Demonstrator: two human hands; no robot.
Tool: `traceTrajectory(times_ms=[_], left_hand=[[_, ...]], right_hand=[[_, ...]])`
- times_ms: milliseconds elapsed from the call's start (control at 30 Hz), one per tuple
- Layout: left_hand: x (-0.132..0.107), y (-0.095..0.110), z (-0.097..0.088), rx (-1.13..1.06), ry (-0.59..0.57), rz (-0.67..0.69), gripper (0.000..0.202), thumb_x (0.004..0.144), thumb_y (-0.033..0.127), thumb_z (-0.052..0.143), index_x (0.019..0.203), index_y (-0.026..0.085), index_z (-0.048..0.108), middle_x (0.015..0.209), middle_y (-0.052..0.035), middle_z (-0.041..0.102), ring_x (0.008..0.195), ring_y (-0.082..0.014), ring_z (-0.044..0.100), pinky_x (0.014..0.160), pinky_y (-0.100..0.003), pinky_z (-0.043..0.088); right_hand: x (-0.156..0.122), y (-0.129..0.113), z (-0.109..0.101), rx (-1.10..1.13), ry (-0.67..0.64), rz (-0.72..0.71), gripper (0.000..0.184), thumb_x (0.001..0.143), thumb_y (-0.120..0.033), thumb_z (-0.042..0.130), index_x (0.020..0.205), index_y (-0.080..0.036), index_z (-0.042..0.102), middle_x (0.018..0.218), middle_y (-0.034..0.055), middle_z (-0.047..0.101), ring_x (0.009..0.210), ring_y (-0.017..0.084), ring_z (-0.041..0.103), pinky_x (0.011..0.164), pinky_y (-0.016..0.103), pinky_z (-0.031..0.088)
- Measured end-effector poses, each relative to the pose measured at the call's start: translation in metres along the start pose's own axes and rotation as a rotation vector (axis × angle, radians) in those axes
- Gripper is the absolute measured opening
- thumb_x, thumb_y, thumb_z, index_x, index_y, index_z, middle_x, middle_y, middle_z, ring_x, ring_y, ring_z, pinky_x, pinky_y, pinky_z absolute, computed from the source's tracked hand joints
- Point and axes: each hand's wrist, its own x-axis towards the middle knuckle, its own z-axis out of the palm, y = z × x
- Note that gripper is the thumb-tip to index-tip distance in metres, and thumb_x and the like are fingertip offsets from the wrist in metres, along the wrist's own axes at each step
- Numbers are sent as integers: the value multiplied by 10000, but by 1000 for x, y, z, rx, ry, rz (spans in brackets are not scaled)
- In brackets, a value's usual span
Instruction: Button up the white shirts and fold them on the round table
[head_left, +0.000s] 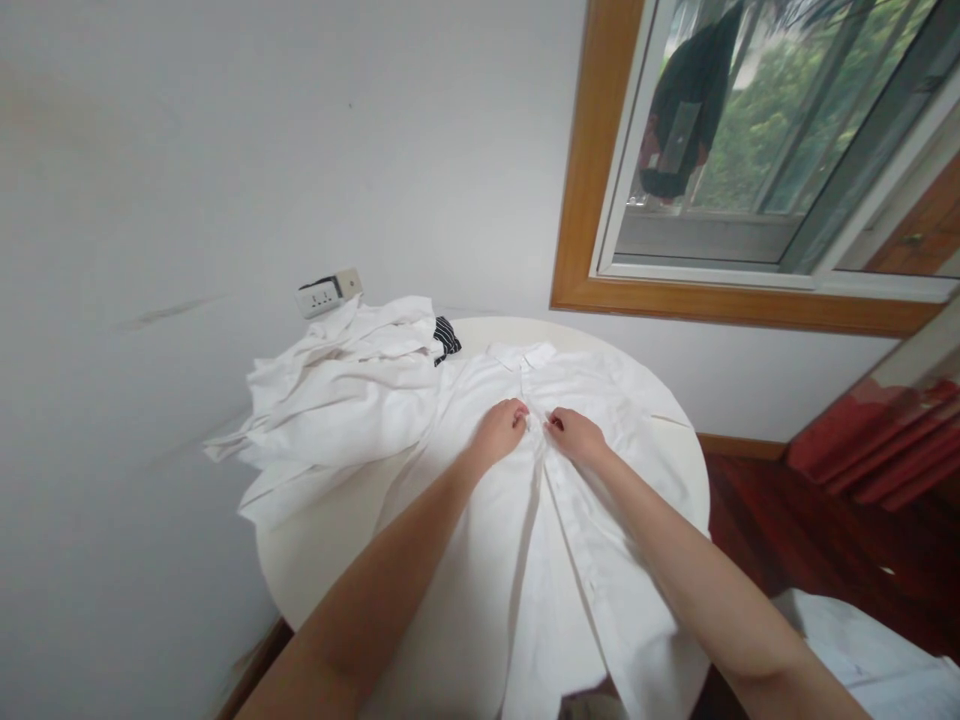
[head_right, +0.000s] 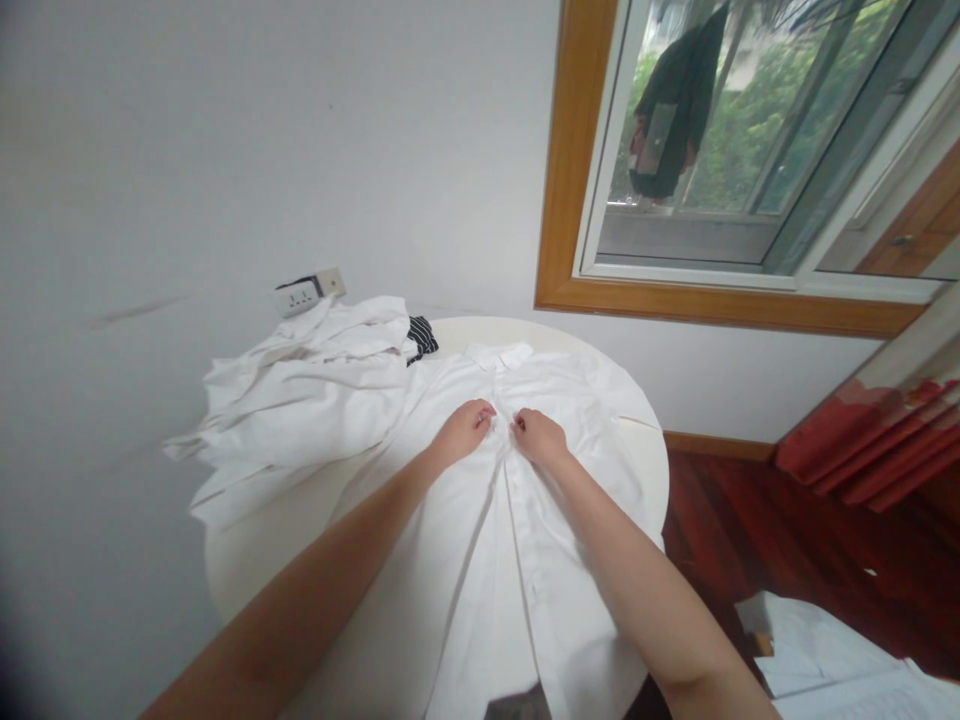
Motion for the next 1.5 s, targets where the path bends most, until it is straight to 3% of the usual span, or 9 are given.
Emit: traceTrajectory(times_ms=[367, 433, 533, 633, 733, 867, 1100, 1333, 1500], left_hand=[[-3, -4, 0, -8, -64, 92, 153, 833, 238, 549, 828, 189, 694, 831, -35, 653, 764, -136, 588, 773, -261, 468], [-3, -4, -1, -38, -84, 96, 121, 807, 251, 589, 834, 196, 693, 855, -27, 655, 736, -124, 583, 758, -254, 472], [-4, -6, -3, -66, -108, 120, 105, 771, 254, 633, 839, 197, 691, 861, -19, 658, 720, -121, 574, 757, -256, 475], [-4, -7, -4, -86, -118, 134, 103, 757, 243, 647, 838, 194, 688, 859, -20, 656, 732, -123, 572, 759, -258, 474], [-4, -8, -5, -116, -125, 116, 120, 757, 269, 650, 841, 191, 687, 870, -26, 655, 757, -127, 578, 747, -253, 475], [-4, -7, -5, -155, -159, 80, 157, 724, 268, 676, 861, 190, 684, 895, -29, 663, 805, -136, 597, 744, -247, 479], [-2, -3, -7, -191, -249, 14, 164, 723, 230, 615, 861, 187, 693, 841, -13, 692, 733, -128, 601, 706, -235, 476], [-4, 4, -12, -225, -312, -102, 241, 747, 200, 523, 914, 200, 697, 880, -11, 711, 791, -134, 627, 715, -218, 475], [-6, 10, -8, -142, -240, -103, 180, 750, 235, 554, 881, 226, 678, 877, 12, 711, 784, -135, 634, 704, -214, 462]], right_hand=[[19, 17, 9, 698, 114, 22, 202, 755, -274, 434, 732, -177, 610, 735, 16, 646, 702, 160, 559, 647, 240, 398], [18, 15, 11, 662, 96, 18, 201, 758, -256, 430, 734, -174, 612, 729, 19, 641, 689, 153, 553, 639, 235, 389], [9, 10, 10, 397, 63, -42, 174, 792, -243, 459, 742, -172, 610, 729, 30, 625, 684, 144, 532, 625, 234, 351], [-1, 3, 6, 193, 88, -67, 122, 789, -224, 527, 868, -175, 605, 758, 25, 606, 669, 130, 509, 594, 227, 321], [-7, -2, 1, 154, 131, -112, 186, 790, -201, 543, 968, -179, 590, 832, 26, 589, 667, 112, 506, 599, 211, 332], [-11, -6, -5, 107, 92, -207, 168, 844, -249, 492, 818, -180, 643, 839, 36, 585, 711, 114, 523, 650, 210, 358], [-13, -8, -10, 170, -37, -187, 187, 765, -337, 595, 762, -161, 656, 688, 20, 612, 610, 116, 517, 566, 213, 354], [-12, -7, -7, 169, 35, -161, 120, 699, -237, 588, 721, -151, 669, 699, 37, 635, 626, 124, 527, 600, 224, 366], [-7, -5, -7, 494, 35, -107, 152, 703, -266, 541, 716, -152, 642, 626, -1, 594, 582, 116, 507, 557, 214, 361]])
